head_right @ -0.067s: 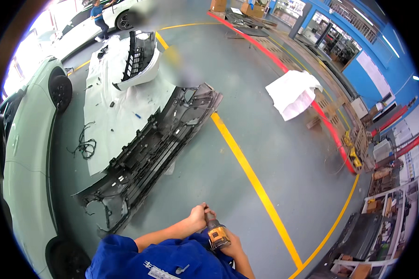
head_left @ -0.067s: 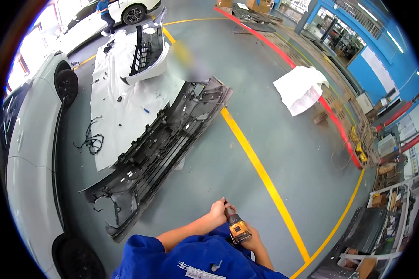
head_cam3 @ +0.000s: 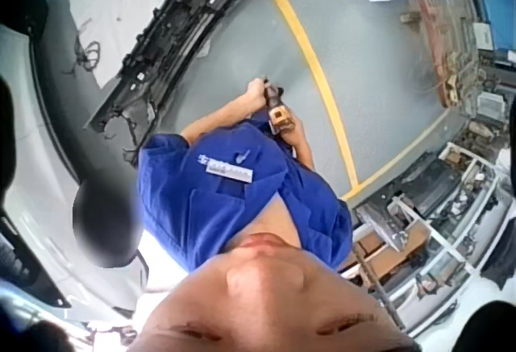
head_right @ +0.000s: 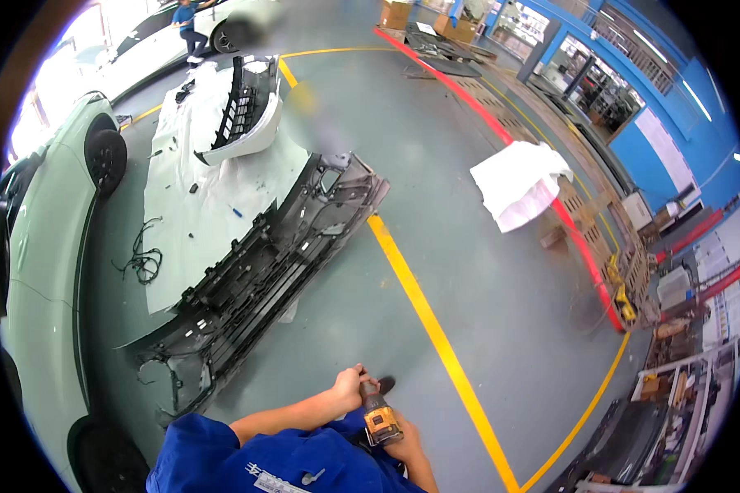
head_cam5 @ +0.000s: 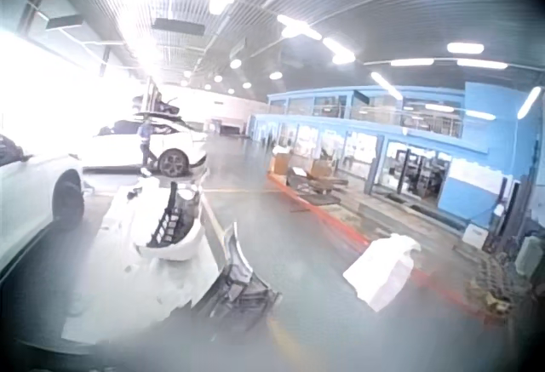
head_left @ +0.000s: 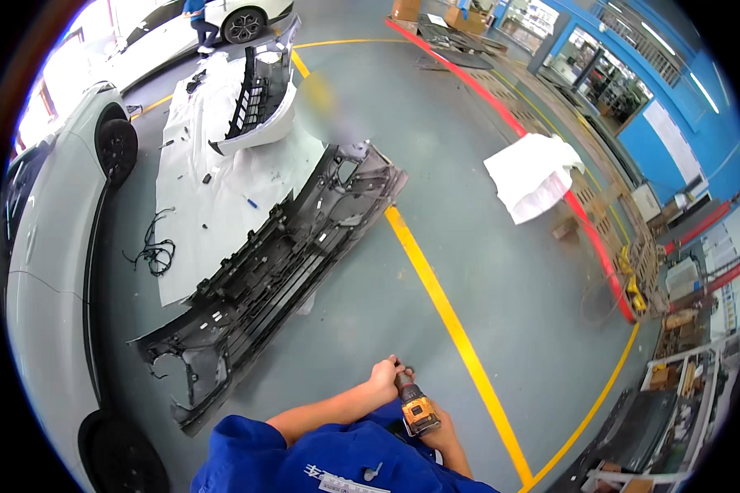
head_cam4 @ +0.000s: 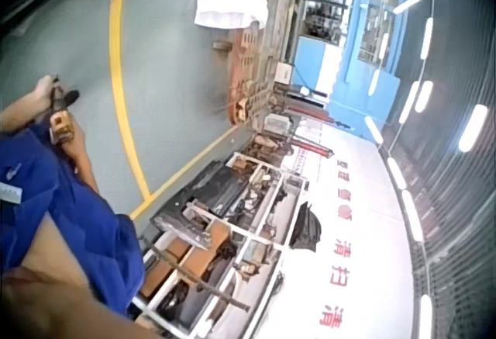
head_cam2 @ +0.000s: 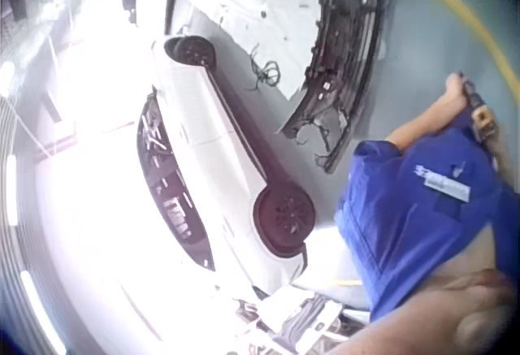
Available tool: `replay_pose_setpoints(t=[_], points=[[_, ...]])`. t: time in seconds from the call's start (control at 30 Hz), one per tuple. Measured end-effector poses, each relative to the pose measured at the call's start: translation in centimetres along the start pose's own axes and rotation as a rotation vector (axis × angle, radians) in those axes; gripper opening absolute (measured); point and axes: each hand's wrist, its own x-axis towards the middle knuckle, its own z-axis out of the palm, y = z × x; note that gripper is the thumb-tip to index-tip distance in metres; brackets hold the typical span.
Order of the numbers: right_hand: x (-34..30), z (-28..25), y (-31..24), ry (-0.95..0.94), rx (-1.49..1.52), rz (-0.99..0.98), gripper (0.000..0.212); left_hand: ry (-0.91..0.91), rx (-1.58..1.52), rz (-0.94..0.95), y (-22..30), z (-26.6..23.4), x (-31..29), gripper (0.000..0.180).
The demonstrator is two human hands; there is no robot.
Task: The person assembles a car bumper by hand, using a screwdriver and a power drill to attach components and secure fasteners. They connect wiring harnesses and align the bumper cover onto the frame, tightening screws at multiple points.
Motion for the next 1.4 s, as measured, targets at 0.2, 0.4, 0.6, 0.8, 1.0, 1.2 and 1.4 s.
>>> replay_pose_setpoints(t=[0.2, 0.4, 0.6, 0.8, 1.0, 1.2, 1.4], points=[[21.7, -10.2, 2.8, -0.135, 0.186, -0.128, 0.052, 0.016, -0.123, 0.181, 6.5, 15.6, 12.9, 0.023], [45.0, -20.1, -2.1, -0.444, 0.065, -0.264, 0.059, 0.084, -0.351, 0.344, 17.5, 29.9, 18.7, 0.022], [68.8, -24.0, -7.5, -0.719, -0.21, -0.395, 0.063, -0.116, -0.836, 0.366, 28.2, 36.8, 29.4, 0.028], [90.4, -25.6, -10.7, -0.684, -0.102, -0.221, 0.06, -0.085, -0.75, 0.369, 41.5, 49.2, 44.6, 0.026], [108.6, -31.3, -13.2, -0.695, -0.053, -0.055, 0.041, -0.082, -1.04, 0.245, 50.8, 63.6, 51.0, 0.024], [127.8, -31.8, -13.8, -0.935, 0.331, 0.364, 0.028, 0.017, -1.071, 0.4, 58.2, 70.4, 62.6, 0.03], [150.5, -28.5, -7.0, -1.076, 0.523, 0.926, 0.033, 0.285, -1.044, 0.567, 66.5, 75.8, 76.5, 0.026]])
